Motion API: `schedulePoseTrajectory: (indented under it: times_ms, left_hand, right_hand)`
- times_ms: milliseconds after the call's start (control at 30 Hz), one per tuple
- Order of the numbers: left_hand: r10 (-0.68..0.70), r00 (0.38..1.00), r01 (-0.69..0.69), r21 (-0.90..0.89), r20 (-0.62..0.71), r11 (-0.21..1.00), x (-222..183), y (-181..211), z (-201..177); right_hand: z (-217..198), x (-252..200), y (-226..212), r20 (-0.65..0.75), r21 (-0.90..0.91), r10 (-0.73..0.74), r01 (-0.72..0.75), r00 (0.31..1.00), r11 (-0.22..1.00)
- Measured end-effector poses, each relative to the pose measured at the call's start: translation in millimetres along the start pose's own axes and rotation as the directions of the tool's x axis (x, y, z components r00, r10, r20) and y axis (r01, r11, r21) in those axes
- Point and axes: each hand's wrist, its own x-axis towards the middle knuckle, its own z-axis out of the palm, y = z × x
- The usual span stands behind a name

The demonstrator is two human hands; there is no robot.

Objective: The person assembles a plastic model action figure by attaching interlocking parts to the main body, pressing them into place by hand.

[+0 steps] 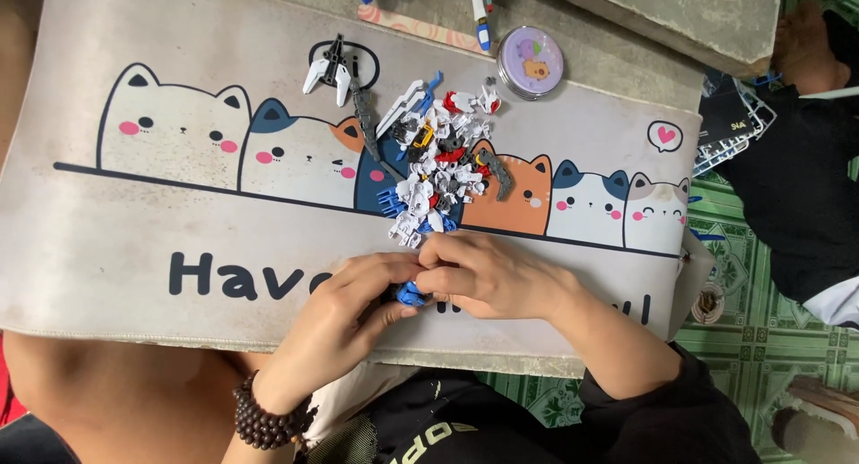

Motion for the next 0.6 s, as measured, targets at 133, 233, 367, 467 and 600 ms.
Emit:
schedulePoseTrajectory:
  times_ms: [133,233,367,467,600]
  left_hand:
    - [-0.064,0.997,0.068,-0.100,0.039,0.993,2.6,3.0,-4.2]
    - [-0.093,0.996,0.091,-0.185,0.001,0.978,0.6,1.7,-3.1]
    - [-0.140,0.990,0.129,-0.282,-0.021,0.951,-5.9,-5.5,-1.3]
    - [-0.109,0.994,0.100,-0.382,-0.001,0.919,-4.7,-6.9,-2.4]
    - [-0.115,0.993,0.117,-0.212,0.021,0.970,-5.5,-7.7,-0.8]
  right_hand:
    - [-1.7,1.0,-4.1,-0.082,0.076,-0.029,0.035,0.996,0.997]
    - [9.6,-5.6,4.4,-0.255,0.082,-0.025,0.047,0.967,0.996]
    - [5.8,-2.0,1.0,-0.240,0.032,-0.051,0.060,0.969,0.998]
    - [3.9,0.2,0.7,-0.231,0.042,-0.051,0.062,0.972,0.997]
    - [2.2,1.9,-3.6,-0.170,0.165,0.058,-0.029,0.984,0.986]
